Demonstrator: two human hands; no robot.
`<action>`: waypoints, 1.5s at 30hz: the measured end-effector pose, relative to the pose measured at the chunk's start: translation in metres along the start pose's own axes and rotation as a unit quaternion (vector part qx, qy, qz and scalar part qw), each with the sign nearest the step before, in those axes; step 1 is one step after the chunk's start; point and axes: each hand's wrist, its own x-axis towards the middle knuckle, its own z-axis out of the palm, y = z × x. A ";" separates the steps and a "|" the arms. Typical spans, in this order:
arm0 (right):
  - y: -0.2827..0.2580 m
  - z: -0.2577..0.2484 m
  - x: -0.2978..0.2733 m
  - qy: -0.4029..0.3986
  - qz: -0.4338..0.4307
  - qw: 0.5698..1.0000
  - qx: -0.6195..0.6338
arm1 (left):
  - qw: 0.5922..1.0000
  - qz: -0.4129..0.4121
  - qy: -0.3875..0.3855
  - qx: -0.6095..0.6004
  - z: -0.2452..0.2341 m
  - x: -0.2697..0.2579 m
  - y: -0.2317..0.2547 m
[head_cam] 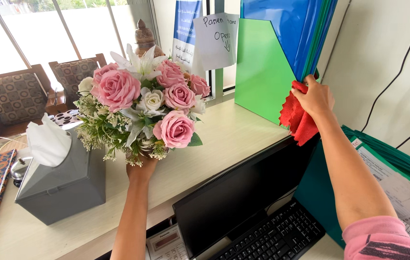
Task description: The person wipes a chair with a cloth, hangs the cloth on a window grill, and moves the chair. The person then wipes a desk, counter, and tissue box using another cloth.
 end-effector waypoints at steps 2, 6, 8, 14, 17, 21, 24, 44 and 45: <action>0.002 -0.002 -0.001 0.004 -0.007 1.000 0.002 | 1.000 0.016 0.014 -0.005 -0.005 -0.004 0.005; 0.004 -0.004 -0.002 -0.007 0.000 1.000 -0.006 | 0.996 0.058 0.044 -0.043 -0.008 -0.009 0.009; 0.004 -0.002 -0.005 -0.011 0.009 1.000 -0.001 | 0.997 0.060 0.044 -0.023 -0.003 -0.005 0.007; -0.002 -0.016 -0.042 0.031 -0.011 0.996 0.080 | 0.983 0.141 0.087 0.077 0.038 0.034 -0.031; -0.013 -0.028 -0.066 0.088 -0.006 0.988 0.126 | 0.980 0.157 0.080 0.087 0.057 0.050 -0.047; -0.023 -0.043 -0.087 0.145 -0.088 0.964 0.206 | 0.984 0.145 0.091 0.052 0.077 0.045 -0.053; -0.033 -0.051 -0.098 0.134 -0.078 0.960 0.232 | 0.979 0.179 0.098 0.027 0.080 0.036 -0.038; 0.040 -0.017 -0.022 -0.148 0.107 0.983 -0.019 | 0.977 0.112 -0.138 -0.119 0.063 0.009 0.046; 0.039 -0.016 -0.019 -0.139 0.089 0.986 -0.004 | 0.971 0.145 -0.126 -0.141 0.072 0.013 0.043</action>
